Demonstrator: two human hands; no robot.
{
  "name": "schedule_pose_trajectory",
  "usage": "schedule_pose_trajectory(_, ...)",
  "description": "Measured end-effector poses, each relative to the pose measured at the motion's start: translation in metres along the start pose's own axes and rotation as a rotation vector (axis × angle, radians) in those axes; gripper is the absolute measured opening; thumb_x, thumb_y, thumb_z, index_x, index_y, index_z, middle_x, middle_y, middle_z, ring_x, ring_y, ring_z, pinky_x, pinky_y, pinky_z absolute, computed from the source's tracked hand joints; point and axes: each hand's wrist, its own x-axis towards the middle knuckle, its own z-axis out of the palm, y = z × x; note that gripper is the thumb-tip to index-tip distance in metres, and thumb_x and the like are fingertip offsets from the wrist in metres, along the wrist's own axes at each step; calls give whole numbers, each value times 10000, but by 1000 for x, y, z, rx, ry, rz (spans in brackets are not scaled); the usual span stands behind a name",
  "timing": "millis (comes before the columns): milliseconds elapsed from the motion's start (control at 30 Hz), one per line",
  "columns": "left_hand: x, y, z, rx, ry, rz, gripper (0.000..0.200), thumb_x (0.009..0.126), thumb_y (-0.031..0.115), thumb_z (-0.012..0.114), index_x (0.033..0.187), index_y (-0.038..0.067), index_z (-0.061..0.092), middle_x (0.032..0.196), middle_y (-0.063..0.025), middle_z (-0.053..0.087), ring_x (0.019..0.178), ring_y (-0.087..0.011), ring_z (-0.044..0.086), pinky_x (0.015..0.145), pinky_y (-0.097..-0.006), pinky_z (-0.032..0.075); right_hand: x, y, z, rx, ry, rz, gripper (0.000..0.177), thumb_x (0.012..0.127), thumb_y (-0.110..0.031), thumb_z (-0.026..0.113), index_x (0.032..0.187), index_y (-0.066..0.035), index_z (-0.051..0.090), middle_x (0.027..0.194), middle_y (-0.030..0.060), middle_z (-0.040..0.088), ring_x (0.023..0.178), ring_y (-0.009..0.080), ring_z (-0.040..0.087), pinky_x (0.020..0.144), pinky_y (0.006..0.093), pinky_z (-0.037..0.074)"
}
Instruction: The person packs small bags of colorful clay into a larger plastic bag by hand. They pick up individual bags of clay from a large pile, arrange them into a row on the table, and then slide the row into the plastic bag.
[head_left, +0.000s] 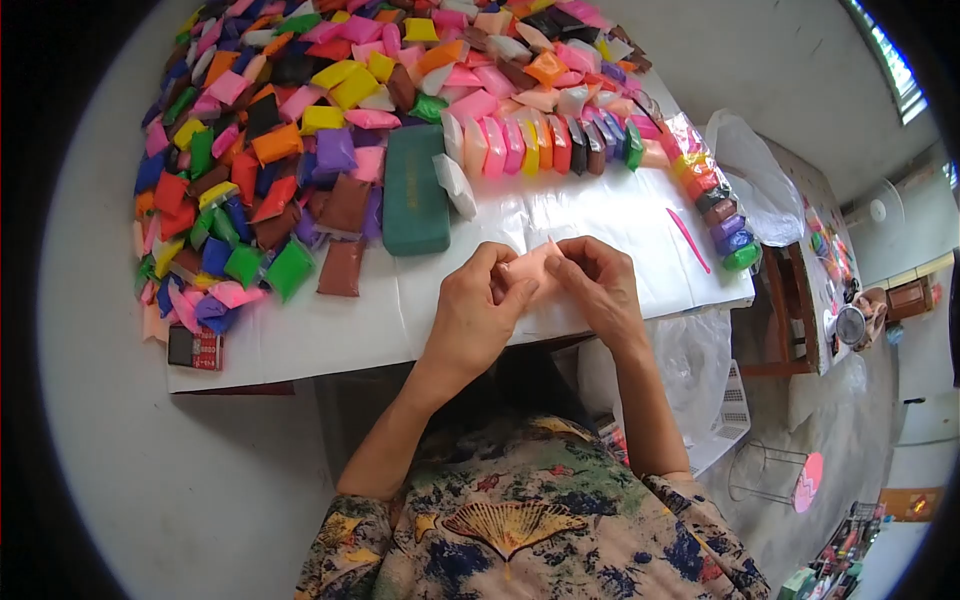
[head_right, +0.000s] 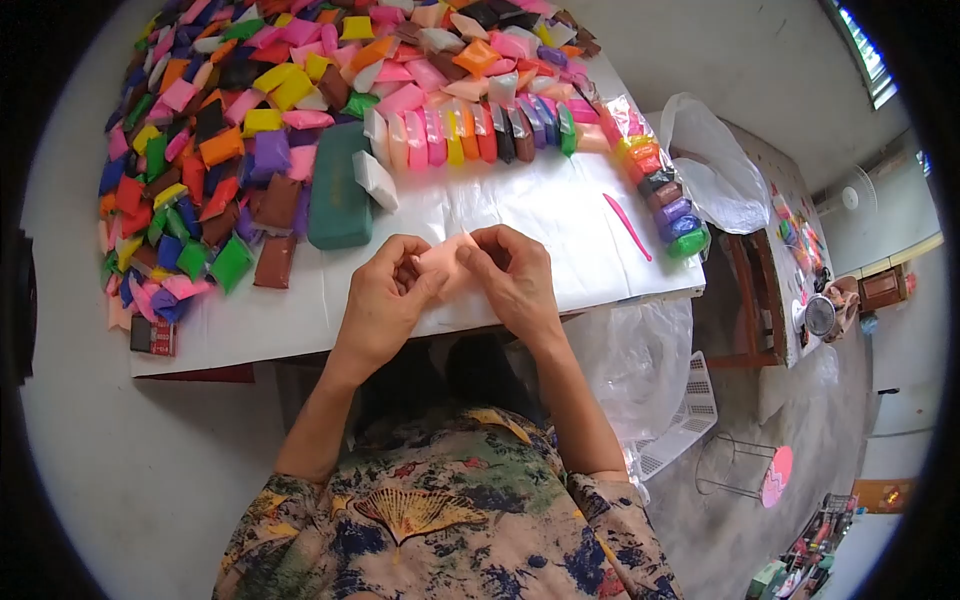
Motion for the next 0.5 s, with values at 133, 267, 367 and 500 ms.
schedule_pose_trajectory(133, -8, -7, 3, 177, 54, 114, 281, 879, 78, 657, 1116, -54, 585, 972, -188, 570, 863, -299, 599, 791, -382, 489, -2, -4, 5, -243, -1, 28, 223, 892, -133, 683, 1032, 40, 670, 876, 123, 690, 795, 184, 654, 729, 304, 508)
schedule_pose_trajectory(267, -18, -19, -2, 564, 236, 352, 300, 916, 38, 603, 1197, -65, 583, 1089, -185, 528, 883, -279, 590, 771, -350, 481, -19, -10, 20, -795, 151, -456, 361, 878, -122, 662, 1201, 30, 604, 1181, 195, 615, 1073, 318, 591, 930, 430, 455)
schedule_pose_trajectory(367, -21, -21, -11, 331, 154, 257, 294, 893, 5, 581, 1176, -76, 581, 1132, -205, 510, 1028, -351, 557, 901, -420, 460, -27, -4, 29, -787, 9, -623, 482, 873, -124, 652, 1313, 32, 534, 1373, 210, 513, 1283, 361, 484, 1082, 493, 361)
schedule_pose_trajectory(500, -23, -27, -13, 303, 178, 315, 244, 904, -41, 538, 1140, -74, 593, 1112, -189, 534, 1019, -354, 571, 892, -415, 467, -30, 8, 34, -835, -161, -617, 573, 877, -150, 644, 1390, 35, 469, 1492, 206, 411, 1426, 364, 347, 1183, 493, 252)
